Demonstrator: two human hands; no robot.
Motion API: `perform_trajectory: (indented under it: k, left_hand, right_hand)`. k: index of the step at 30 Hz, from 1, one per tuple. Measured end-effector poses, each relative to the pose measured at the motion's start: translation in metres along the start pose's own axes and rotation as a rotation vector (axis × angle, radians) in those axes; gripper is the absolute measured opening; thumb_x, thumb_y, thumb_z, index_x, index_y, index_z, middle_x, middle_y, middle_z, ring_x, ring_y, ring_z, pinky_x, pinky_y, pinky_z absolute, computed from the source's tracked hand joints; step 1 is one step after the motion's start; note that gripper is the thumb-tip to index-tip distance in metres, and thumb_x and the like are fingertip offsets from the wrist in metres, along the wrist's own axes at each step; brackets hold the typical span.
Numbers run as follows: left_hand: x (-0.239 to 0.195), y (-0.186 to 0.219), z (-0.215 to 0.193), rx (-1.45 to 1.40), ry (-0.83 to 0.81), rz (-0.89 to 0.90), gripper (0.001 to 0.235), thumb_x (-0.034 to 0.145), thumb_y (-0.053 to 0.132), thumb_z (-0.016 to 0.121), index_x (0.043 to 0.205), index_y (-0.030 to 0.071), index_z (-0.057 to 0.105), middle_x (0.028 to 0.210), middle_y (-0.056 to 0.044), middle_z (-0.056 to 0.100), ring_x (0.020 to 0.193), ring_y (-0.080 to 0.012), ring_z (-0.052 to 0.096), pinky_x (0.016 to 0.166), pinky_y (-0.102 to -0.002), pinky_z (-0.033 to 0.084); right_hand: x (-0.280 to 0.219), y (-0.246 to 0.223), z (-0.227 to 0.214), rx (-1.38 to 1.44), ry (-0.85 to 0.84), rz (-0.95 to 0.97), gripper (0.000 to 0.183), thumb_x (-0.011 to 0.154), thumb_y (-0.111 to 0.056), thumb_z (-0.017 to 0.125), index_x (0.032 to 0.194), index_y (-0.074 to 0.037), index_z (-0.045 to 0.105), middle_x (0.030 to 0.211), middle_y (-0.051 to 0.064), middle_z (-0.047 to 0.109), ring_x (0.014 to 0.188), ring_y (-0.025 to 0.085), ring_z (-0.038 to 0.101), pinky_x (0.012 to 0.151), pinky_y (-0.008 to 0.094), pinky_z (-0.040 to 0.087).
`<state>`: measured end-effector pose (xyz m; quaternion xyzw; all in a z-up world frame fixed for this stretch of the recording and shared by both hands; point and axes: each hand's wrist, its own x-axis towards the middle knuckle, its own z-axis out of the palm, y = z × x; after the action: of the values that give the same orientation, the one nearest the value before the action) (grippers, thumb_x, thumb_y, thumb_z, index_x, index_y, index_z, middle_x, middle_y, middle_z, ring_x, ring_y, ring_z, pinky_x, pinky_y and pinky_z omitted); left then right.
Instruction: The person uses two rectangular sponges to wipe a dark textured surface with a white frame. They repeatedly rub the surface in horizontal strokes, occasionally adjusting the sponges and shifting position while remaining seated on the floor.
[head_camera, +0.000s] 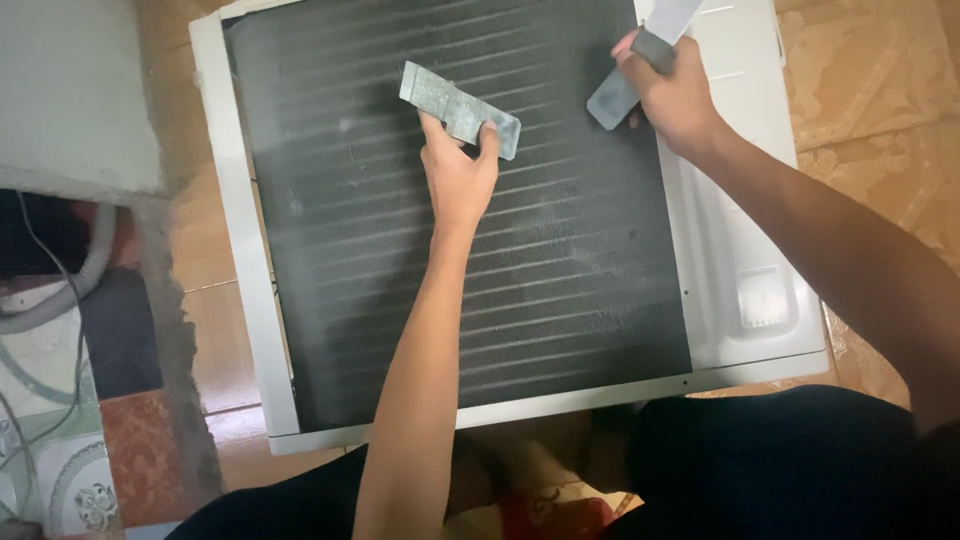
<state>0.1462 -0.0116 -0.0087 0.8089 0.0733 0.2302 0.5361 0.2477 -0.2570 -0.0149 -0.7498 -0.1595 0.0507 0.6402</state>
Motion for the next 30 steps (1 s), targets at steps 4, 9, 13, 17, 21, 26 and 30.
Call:
perform_trajectory:
  k: [4, 9, 13, 17, 21, 26, 30]
  left_hand:
    - [-0.001, -0.006, 0.001, 0.070, 0.005, -0.037, 0.065, 0.091, 0.016, 0.064, 0.148, 0.006, 0.034, 0.118, -0.020, 0.072, 0.101, -0.0317, 0.076, 0.091, -0.041, 0.058]
    - [0.000, -0.014, 0.003, 0.066, 0.012, 0.039, 0.064, 0.092, 0.014, 0.065, 0.147, 0.003, 0.034, 0.124, -0.022, 0.070, 0.105, -0.0336, 0.075, 0.095, -0.041, 0.056]
    - [0.001, -0.013, 0.002, 0.048, 0.017, 0.053, 0.063, 0.092, 0.010, 0.065, 0.147, 0.002, 0.034, 0.131, -0.022, 0.066, 0.115, -0.0370, 0.071, 0.103, -0.045, 0.052]
    - [0.000, -0.018, 0.003, 0.077, 0.147, 0.050, 0.061, 0.100, 0.024, 0.062, 0.143, -0.003, 0.028, 0.114, -0.026, 0.071, 0.098, -0.0348, 0.076, 0.086, -0.043, 0.057]
    - [-0.001, -0.035, 0.007, 0.228, 0.123, -0.016, 0.071, 0.102, 0.036, 0.058, 0.151, -0.001, 0.022, 0.118, -0.026, 0.065, 0.101, -0.0342, 0.064, 0.092, -0.047, 0.051]
    - [-0.001, -0.015, 0.005, 0.090, 0.139, 0.006, 0.064, 0.099, 0.022, 0.061, 0.148, 0.001, 0.026, 0.119, -0.023, 0.071, 0.102, -0.0335, 0.073, 0.092, -0.042, 0.055]
    - [-0.002, -0.018, 0.009, 0.133, 0.208, 0.068, 0.065, 0.093, 0.018, 0.061, 0.144, -0.006, 0.029, 0.104, -0.025, 0.072, 0.084, -0.0392, 0.072, 0.080, -0.045, 0.056]
  right_hand:
    - [-0.003, -0.008, 0.002, -0.068, -0.012, 0.010, 0.014, 0.110, -0.015, 0.054, 0.119, -0.005, 0.057, 0.101, 0.012, 0.060, 0.076, 0.017, 0.060, 0.057, 0.027, 0.053]
    - [-0.005, -0.013, 0.002, -0.098, -0.047, -0.041, 0.015, 0.111, -0.012, 0.055, 0.119, 0.000, 0.059, 0.098, 0.013, 0.060, 0.072, 0.018, 0.059, 0.055, 0.028, 0.054]
    - [-0.001, -0.005, 0.001, -0.095, -0.029, 0.001, 0.015, 0.111, -0.014, 0.057, 0.121, -0.003, 0.060, 0.102, 0.012, 0.062, 0.079, 0.017, 0.062, 0.057, 0.027, 0.055]
    - [0.000, 0.002, -0.002, 0.011, -0.057, 0.018, 0.014, 0.111, -0.019, 0.055, 0.120, -0.009, 0.057, 0.109, 0.011, 0.060, 0.091, 0.020, 0.063, 0.060, 0.029, 0.053]
    - [-0.001, -0.001, -0.001, -0.011, -0.053, 0.040, 0.017, 0.111, -0.023, 0.057, 0.120, -0.009, 0.058, 0.107, 0.010, 0.060, 0.090, 0.019, 0.062, 0.060, 0.029, 0.053]
    - [0.002, -0.008, 0.000, -0.092, -0.100, 0.009, 0.015, 0.110, -0.017, 0.061, 0.118, -0.006, 0.058, 0.107, 0.012, 0.062, 0.085, 0.020, 0.061, 0.058, 0.030, 0.054]
    - [0.016, -0.041, 0.015, -0.057, -0.303, -0.063, 0.026, 0.109, 0.003, 0.060, 0.120, -0.004, 0.037, 0.096, 0.022, 0.067, 0.064, 0.027, 0.066, 0.052, 0.033, 0.056]
